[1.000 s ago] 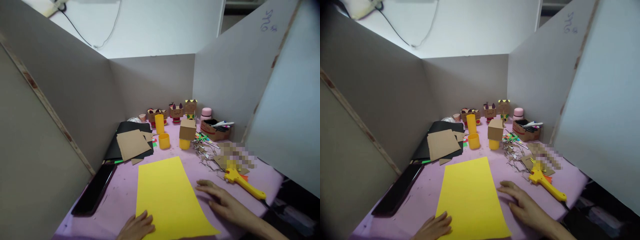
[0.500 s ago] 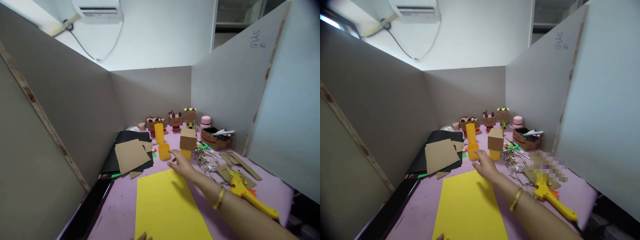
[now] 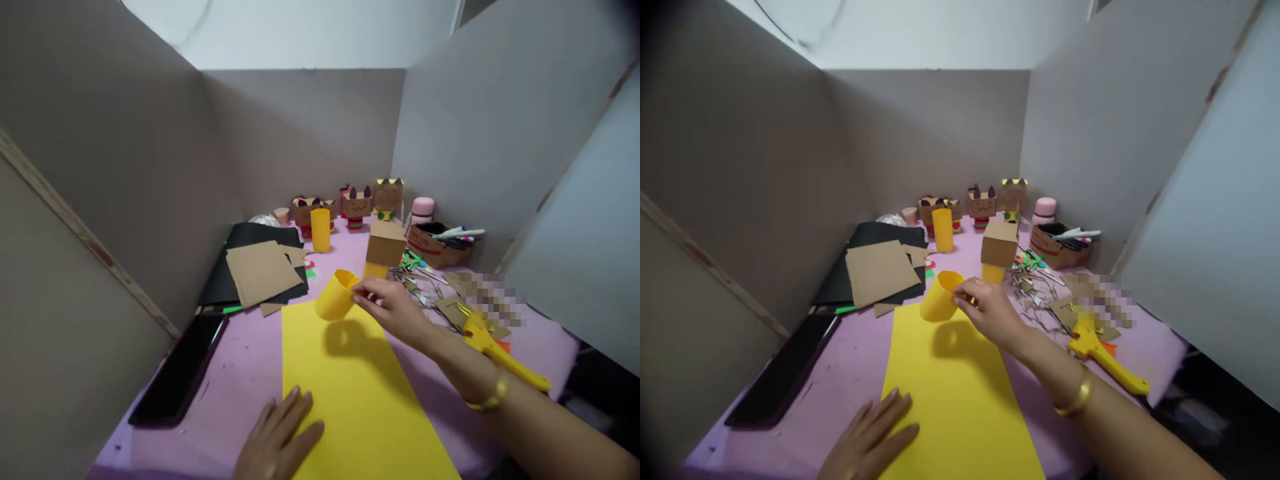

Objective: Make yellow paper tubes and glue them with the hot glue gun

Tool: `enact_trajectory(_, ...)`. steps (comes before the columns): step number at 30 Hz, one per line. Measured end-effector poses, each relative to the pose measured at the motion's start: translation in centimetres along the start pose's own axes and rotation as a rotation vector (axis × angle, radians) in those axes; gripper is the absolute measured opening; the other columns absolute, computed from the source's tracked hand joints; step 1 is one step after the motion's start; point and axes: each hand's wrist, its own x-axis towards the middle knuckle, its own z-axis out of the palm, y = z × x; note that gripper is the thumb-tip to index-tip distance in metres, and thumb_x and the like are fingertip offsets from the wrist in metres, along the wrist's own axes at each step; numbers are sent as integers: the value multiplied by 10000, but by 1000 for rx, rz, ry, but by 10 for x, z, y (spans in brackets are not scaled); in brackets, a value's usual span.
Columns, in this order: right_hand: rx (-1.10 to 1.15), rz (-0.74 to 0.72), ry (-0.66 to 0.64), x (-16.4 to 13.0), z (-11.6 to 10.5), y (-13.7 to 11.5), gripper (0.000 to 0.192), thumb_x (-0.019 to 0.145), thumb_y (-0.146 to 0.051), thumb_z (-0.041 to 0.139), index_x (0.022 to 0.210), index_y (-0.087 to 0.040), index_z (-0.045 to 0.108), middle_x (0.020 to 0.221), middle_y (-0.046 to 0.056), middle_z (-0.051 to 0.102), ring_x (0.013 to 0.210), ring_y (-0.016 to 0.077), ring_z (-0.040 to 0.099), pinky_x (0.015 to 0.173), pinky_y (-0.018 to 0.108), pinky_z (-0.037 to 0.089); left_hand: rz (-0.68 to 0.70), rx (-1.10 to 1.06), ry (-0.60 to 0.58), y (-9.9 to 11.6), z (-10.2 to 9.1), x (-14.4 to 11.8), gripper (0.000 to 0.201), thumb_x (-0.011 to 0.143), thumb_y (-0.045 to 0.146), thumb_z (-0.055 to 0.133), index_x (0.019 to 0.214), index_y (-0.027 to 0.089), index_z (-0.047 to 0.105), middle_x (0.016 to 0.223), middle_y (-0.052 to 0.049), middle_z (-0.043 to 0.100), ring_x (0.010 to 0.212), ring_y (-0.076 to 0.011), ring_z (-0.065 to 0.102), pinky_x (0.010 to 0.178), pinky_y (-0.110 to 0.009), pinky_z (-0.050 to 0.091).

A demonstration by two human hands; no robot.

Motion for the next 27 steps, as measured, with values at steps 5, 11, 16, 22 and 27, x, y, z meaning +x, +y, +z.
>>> enact_trajectory(5, 66, -38, -157, -93, -43, -21, 133, 905, -180, 480, 922, -212, 608, 832, 30, 666, 755, 142, 612, 675, 260, 469, 64, 21, 18, -15, 13, 3, 326, 928, 322, 380, 1212, 370, 532, 1273, -13, 590, 1249, -189, 454, 969, -372, 431)
enact_trajectory(11, 10, -63, -224, -145, -40, -22, 205, 920, -146, 420, 1019, -231, 579, 905, 57, 677, 804, 155, 634, 685, 253, 485, 3, 12, 6, -10, 6, 0, 389, 853, 286, 499, 1241, 288, 526, 1313, -78, 550, 1241, -239, 464, 928, -382, 476)
enact_trajectory(16, -94, -132, -225, -157, -38, -29, 232, 906, -130, 418, 1054, -230, 565, 919, 68, 683, 804, 179, 642, 667, 279, 495, 5, 25, 26, -2, -6, 2, 386, 850, 190, 462, 1212, 291, 546, 1283, -74, 578, 1200, -238, 509, 894, -374, 503)
enact_trajectory(22, -117, -130, -264, -164, -37, -29, 259, 864, -121, 463, 1085, -224, 551, 1023, 94, 665, 883, 192, 654, 718, 284, 531, 4, -42, 69, 1, -5, -6, 497, 833, 115, 385, 1274, 323, 479, 1315, -29, 554, 1231, -208, 478, 903, -354, 503)
enact_trajectory(27, -28, -59, -208, -165, -47, -25, 397, 827, -82, 478, 1184, -254, 499, 1193, 98, 584, 1053, 186, 602, 834, 256, 512, -44, -34, -11, 4, -18, -11, 525, 841, 110, 345, 1290, 362, 453, 1339, -2, 531, 1238, -205, 470, 912, -370, 485)
